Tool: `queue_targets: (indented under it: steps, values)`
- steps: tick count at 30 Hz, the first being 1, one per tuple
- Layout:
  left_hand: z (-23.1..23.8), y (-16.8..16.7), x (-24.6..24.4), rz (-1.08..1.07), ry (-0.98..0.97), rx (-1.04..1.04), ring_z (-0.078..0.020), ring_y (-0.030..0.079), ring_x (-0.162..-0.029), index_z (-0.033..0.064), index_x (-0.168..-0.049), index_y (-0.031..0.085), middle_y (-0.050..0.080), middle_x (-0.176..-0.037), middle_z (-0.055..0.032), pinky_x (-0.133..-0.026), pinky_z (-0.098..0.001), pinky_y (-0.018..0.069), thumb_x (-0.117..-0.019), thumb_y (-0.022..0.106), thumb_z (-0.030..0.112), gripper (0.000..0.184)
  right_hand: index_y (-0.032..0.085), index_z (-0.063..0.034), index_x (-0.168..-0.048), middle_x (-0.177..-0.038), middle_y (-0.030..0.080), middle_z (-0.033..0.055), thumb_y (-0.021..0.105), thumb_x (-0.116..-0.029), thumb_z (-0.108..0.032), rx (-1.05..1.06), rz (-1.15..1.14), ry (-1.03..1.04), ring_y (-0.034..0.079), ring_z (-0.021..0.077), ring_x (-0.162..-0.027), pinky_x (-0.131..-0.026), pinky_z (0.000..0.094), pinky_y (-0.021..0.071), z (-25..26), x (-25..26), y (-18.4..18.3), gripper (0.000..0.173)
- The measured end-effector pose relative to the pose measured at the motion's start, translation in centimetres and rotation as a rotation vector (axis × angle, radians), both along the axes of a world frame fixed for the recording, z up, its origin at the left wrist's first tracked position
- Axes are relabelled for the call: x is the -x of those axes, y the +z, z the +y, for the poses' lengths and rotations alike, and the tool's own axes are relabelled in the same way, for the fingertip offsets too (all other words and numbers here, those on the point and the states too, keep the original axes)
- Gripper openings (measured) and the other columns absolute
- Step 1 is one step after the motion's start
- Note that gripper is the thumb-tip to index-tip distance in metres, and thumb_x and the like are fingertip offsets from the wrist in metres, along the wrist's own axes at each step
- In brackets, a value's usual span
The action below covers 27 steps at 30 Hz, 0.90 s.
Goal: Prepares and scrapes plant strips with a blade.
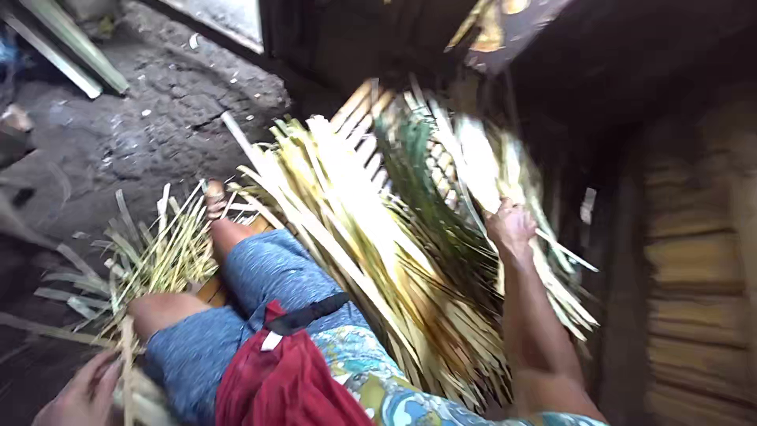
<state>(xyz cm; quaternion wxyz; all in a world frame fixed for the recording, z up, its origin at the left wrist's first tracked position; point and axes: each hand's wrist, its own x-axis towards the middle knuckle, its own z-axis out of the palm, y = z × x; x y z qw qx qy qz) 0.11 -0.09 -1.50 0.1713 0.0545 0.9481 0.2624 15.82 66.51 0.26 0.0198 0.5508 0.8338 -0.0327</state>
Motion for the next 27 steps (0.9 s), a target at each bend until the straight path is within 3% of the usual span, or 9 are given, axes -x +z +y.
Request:
queue_targets:
  steps: [5, 8, 10, 13, 19, 23, 25, 26, 27]
  values:
    - [0.3, -3.6, 0.5, -0.082, 0.306, 0.019, -0.0464, 0.059, -0.124, -0.0038, -0.141, 0.056, 0.06, -0.133, -0.0308, -0.107, -0.0619, 0.0429, -0.1072, 0.053, 0.015, 0.039, 0.055, 0.0019, -0.141, -0.132, 0.056, 0.0373, 0.059, -0.104, -0.018, 0.185, 0.157, 0.858, 0.051, 0.059, -0.125, -0.102, 0.0738, 0.0373, -16.2, 9.0, -2.1, 0.043]
    - [-0.4, -6.6, 0.8, -0.026, 0.386, -0.011, -0.0467, 0.057, -0.127, -0.0024, -0.141, 0.056, 0.059, -0.137, -0.0286, -0.107, -0.0633, 0.0433, -0.106, 0.056, 0.018, 0.04, 0.071, 0.0016, -0.122, -0.109, 0.069, 0.0299, 0.062, -0.0995, -0.014, 0.403, 0.257, 1.305, 0.066, 0.0509, -0.104, -0.088, 0.0652, 0.0511, -26.0, 9.8, -4.1, 0.029]
    - [0.1, -7.6, 1.2, -0.008, 0.415, -0.025, -0.048, 0.057, -0.127, -0.0029, -0.14, 0.056, 0.057, -0.139, -0.0293, -0.106, -0.0646, 0.0435, -0.1059, 0.056, 0.018, 0.04, 0.076, -0.0017, -0.11, -0.099, 0.071, 0.0252, 0.067, -0.0945, -0.015, 0.532, 0.225, 1.519, 0.069, 0.0471, -0.095, -0.083, 0.0615, 0.0541, -30.0, 9.2, -5.6, 0.022]
    - [0.9, -9.4, 1.9, -0.013, 0.492, -0.015, -0.0488, 0.052, -0.131, -0.0023, -0.143, 0.052, 0.051, -0.145, -0.0296, -0.108, -0.0637, 0.0415, -0.1078, 0.052, 0.019, 0.041, 0.074, -0.0014, -0.111, -0.104, 0.069, 0.0289, 0.073, -0.0911, -0.01, 0.583, 0.02, 1.644, 0.066, 0.0519, -0.099, -0.081, 0.0642, 0.0523, -32.3, 8.2, -6.4, 0.021]
    - [0.6, -13.2, 2.7, 0.015, 0.589, -0.169, -0.048, 0.053, -0.13, 0.0019, -0.149, 0.046, 0.053, -0.142, -0.0306, -0.107, -0.0625, 0.043, -0.1088, 0.05, 0.021, 0.045, 0.07, 0.0035, -0.12, -0.103, 0.067, 0.0316, 0.062, -0.092, 0.004, 0.366, 0.03, 1.633, 0.068, 0.0518, -0.093, -0.072, 0.0599, 0.0558, -32.8, 7.4, -6.4, 0.029]
    - [1.4, -9.2, 1.2, 0.141, 0.463, -0.422, -0.0384, 0.061, -0.119, 0.0011, -0.145, 0.053, 0.059, -0.137, -0.0259, -0.102, -0.052, 0.0488, -0.106, 0.055, 0.014, 0.041, 0.067, 0.01, -0.118, -0.103, 0.071, 0.0302, 0.046, -0.1046, -0.005, 0.753, 0.034, 1.283, 0.071, 0.046, -0.095, -0.082, 0.063, 0.0541, -31.4, 9.7, -5.1, 0.029]
    - [2.0, -5.5, -0.4, 0.108, 0.362, -0.501, -0.0314, 0.065, -0.11, 0.0008, -0.142, 0.056, 0.063, -0.131, -0.0227, -0.095, -0.0456, 0.0525, -0.1059, 0.054, 0.013, 0.038, 0.067, 0.0028, -0.118, -0.094, 0.069, 0.0123, 0.041, -0.1083, -0.011, 1.114, 0.055, 0.926, 0.066, 0.0187, -0.083, -0.079, 0.0376, 0.0534, -30.7, 11.2, -4.2, 0.031]
    - [2.5, -3.4, -1.3, 0.082, 0.326, -0.505, -0.0234, 0.066, -0.096, 0.0043, -0.142, 0.057, 0.067, -0.121, -0.0173, -0.085, -0.0383, 0.0554, -0.1071, 0.052, 0.015, 0.037, 0.066, -0.006, -0.111, -0.082, 0.067, -0.0018, 0.034, -0.1082, -0.015, 1.311, 0.139, 0.725, 0.063, 0.0051, -0.07, -0.067, 0.0231, 0.0551, -30.7, 11.7, -4.3, 0.033]
    - [3.1, -1.8, -2.1, 0.06, 0.312, -0.539, -0.0122, 0.057, -0.07, 0.0059, -0.14, 0.059, 0.068, -0.098, -0.0099, -0.063, -0.0264, 0.0481, -0.1083, 0.05, 0.016, 0.035, 0.065, -0.0098, -0.111, -0.076, 0.066, -0.0058, 0.027, -0.109, -0.022, 1.529, 0.21, 0.519, 0.063, 0.0031, -0.064, -0.061, 0.0203, 0.0557, -30.8, 12.0, -4.6, 0.04]
